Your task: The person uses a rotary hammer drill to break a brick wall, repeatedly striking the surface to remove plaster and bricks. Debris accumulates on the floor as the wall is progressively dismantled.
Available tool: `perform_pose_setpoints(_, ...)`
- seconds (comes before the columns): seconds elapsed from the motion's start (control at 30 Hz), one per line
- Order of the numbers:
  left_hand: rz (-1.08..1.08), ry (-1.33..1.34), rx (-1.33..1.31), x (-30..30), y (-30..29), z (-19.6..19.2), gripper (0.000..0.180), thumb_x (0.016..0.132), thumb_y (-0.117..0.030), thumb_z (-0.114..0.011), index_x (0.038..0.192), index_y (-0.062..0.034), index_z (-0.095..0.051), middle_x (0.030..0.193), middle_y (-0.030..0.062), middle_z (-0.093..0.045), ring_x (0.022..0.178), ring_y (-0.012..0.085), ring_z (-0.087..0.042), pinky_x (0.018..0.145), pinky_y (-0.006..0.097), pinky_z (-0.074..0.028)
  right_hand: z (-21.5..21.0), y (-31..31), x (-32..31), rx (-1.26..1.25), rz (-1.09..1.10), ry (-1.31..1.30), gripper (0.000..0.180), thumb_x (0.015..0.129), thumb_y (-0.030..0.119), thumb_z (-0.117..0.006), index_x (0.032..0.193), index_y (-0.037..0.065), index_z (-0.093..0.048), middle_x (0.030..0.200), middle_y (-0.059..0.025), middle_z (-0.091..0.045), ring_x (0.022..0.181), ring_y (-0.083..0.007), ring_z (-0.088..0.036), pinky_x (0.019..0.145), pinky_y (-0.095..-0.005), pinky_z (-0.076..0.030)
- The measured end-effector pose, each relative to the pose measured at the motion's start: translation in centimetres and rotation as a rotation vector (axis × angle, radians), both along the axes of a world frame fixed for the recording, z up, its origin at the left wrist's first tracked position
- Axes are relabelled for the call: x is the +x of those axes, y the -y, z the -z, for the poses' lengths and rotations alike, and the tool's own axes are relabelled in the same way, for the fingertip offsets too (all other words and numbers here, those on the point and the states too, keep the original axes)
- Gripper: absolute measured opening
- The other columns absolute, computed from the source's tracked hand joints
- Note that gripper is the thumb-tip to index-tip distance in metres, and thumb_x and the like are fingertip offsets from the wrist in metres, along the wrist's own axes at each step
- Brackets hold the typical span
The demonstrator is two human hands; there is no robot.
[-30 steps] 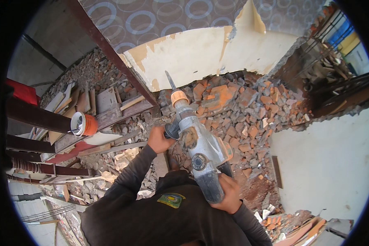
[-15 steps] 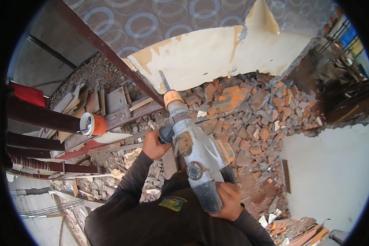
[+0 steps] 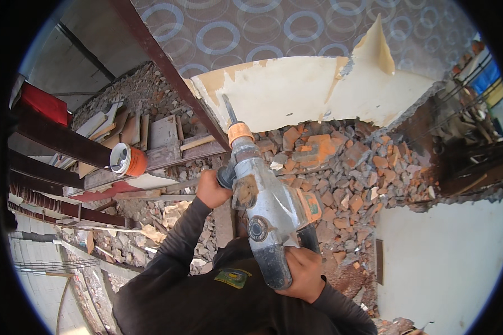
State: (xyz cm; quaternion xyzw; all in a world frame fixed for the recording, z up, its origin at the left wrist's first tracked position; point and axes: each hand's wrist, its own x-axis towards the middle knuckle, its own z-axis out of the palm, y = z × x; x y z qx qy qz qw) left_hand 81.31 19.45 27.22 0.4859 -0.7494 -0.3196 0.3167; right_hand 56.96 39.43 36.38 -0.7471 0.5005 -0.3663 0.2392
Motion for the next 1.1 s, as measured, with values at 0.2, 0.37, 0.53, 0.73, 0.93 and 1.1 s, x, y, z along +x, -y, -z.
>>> perform_pose_setpoints(0.2, 0.009, -0.071, 0.078, -0.5, -0.1, 0.4, 0.026, 0.068, -0.019, -0.079, 0.080, 0.0026, -0.069, 0.069, 0.0203, -0.067, 0.067, 0.0324, -0.071, 0.063, 0.040, -0.053, 0.1, 0.1, -0.4, -0.011, -0.016, 0.004, 0.041, 0.057, 0.020, -0.081, 0.089, 0.000, -0.064, 0.085, -0.0129, -0.061, 0.068, -0.0328, -0.063, 0.062, -0.0401, -0.051)
perform_pose_setpoints(0.37, 0.051, 0.047, 0.152, -0.8, -1.5, 0.8, 0.028, 0.068, -0.022, -0.079, 0.077, 0.0031, -0.070, 0.067, 0.0213, -0.066, 0.065, 0.0345, -0.069, 0.062, 0.041, -0.052, 1.4, -2.4, -1.3, 0.198, 0.062, 0.135, 0.045, 0.064, 0.016, -0.082, 0.103, 0.000, -0.067, 0.097, -0.0147, -0.066, 0.084, -0.0345, -0.068, 0.075, -0.0384, -0.054)
perform_pose_setpoints(0.53, 0.214, 0.323, 0.305, -2.9, -3.3, 3.9, 0.035, 0.062, -0.027, -0.078, 0.076, 0.0035, -0.069, 0.070, 0.0250, -0.064, 0.071, 0.0394, -0.068, 0.066, 0.045, -0.053, 3.9, -6.9, -1.0, 0.408, 0.216, 0.294, 0.042, 0.067, 0.013, -0.079, 0.105, 0.000, -0.068, 0.100, -0.0170, -0.068, 0.087, -0.0348, -0.069, 0.079, -0.0389, -0.053)
perform_pose_setpoints(0.73, 0.374, 0.426, 0.390, -5.5, -5.1, 7.0, 0.036, 0.064, -0.028, -0.075, 0.080, 0.0034, -0.070, 0.072, 0.0244, -0.066, 0.075, 0.0404, -0.068, 0.071, 0.047, -0.054, 7.3, -10.9, -0.1, 0.561, 0.470, 0.393, 0.034, 0.068, 0.010, -0.074, 0.101, 0.000, -0.069, 0.095, -0.0180, -0.070, 0.086, -0.0328, -0.070, 0.080, -0.0362, -0.053)
perform_pose_setpoints(0.93, 0.378, 0.482, 0.286, -6.3, -2.9, 4.7, 0.035, 0.065, -0.027, -0.074, 0.081, 0.0038, -0.071, 0.070, 0.0251, -0.065, 0.075, 0.0415, -0.068, 0.072, 0.048, -0.055, 8.7, -10.2, 0.2, 0.414, 0.512, 0.422, 0.031, 0.071, 0.010, -0.076, 0.098, -0.001, -0.068, 0.093, -0.0157, -0.071, 0.084, -0.0287, -0.071, 0.079, -0.0352, -0.053)
perform_pose_setpoints(1.1, 0.290, 0.538, 0.203, -4.9, -1.3, 1.3, 0.036, 0.065, -0.027, -0.075, 0.080, 0.0049, -0.069, 0.070, 0.0273, -0.064, 0.073, 0.0436, -0.067, 0.070, 0.049, -0.053, 8.6, -7.8, 0.2, 0.342, 0.430, 0.496, 0.031, 0.075, 0.009, -0.077, 0.102, -0.003, -0.067, 0.093, -0.0137, -0.071, 0.083, -0.0270, -0.070, 0.079, -0.0352, -0.053)
